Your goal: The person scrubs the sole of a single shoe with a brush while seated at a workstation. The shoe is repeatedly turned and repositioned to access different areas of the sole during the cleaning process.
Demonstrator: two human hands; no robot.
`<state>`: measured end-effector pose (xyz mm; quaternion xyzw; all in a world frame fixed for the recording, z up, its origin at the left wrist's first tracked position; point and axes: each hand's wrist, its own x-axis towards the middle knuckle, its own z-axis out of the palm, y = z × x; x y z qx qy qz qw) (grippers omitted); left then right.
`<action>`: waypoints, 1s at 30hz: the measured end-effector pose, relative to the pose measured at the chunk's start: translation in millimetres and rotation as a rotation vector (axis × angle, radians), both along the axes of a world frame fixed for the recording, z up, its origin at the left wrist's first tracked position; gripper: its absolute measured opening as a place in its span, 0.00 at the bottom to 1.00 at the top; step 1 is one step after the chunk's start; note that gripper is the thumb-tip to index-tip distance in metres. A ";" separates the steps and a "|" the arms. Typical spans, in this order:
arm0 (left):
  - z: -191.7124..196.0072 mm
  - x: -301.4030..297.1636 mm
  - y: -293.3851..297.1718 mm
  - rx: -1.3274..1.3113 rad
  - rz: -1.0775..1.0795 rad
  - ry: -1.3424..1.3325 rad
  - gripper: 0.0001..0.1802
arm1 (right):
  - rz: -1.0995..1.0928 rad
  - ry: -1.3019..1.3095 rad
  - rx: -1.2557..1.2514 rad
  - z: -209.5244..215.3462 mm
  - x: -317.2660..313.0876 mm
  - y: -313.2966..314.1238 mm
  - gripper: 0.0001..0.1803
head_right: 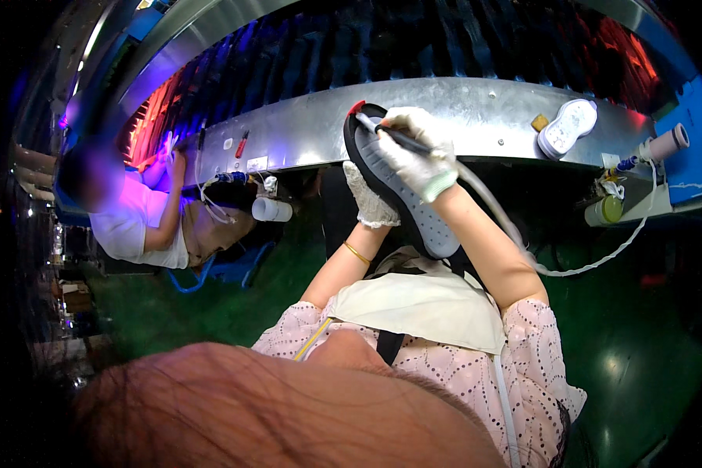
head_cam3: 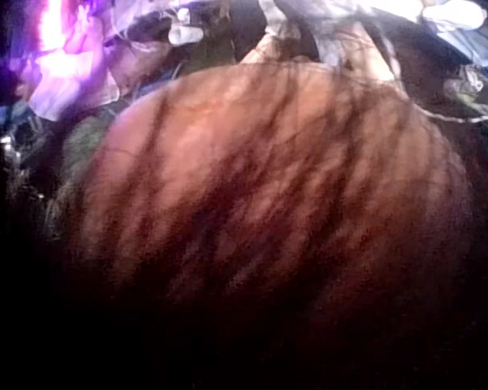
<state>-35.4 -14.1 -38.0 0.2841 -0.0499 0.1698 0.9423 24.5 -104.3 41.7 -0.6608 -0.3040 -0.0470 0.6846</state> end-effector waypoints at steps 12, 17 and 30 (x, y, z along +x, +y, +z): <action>-10.5 4.5 24.6 -0.184 0.035 0.342 0.42 | 0.116 -0.313 -0.201 1.3 -19.9 -14.7 0.12; 3.5 1.3 29.6 -0.089 0.067 0.298 0.45 | 0.116 0.077 -0.159 0.5 -26.4 -20.9 0.10; 16.0 -4.3 39.1 -0.074 -0.064 0.410 0.43 | 0.127 0.137 -0.183 -17.2 -41.7 -48.6 0.08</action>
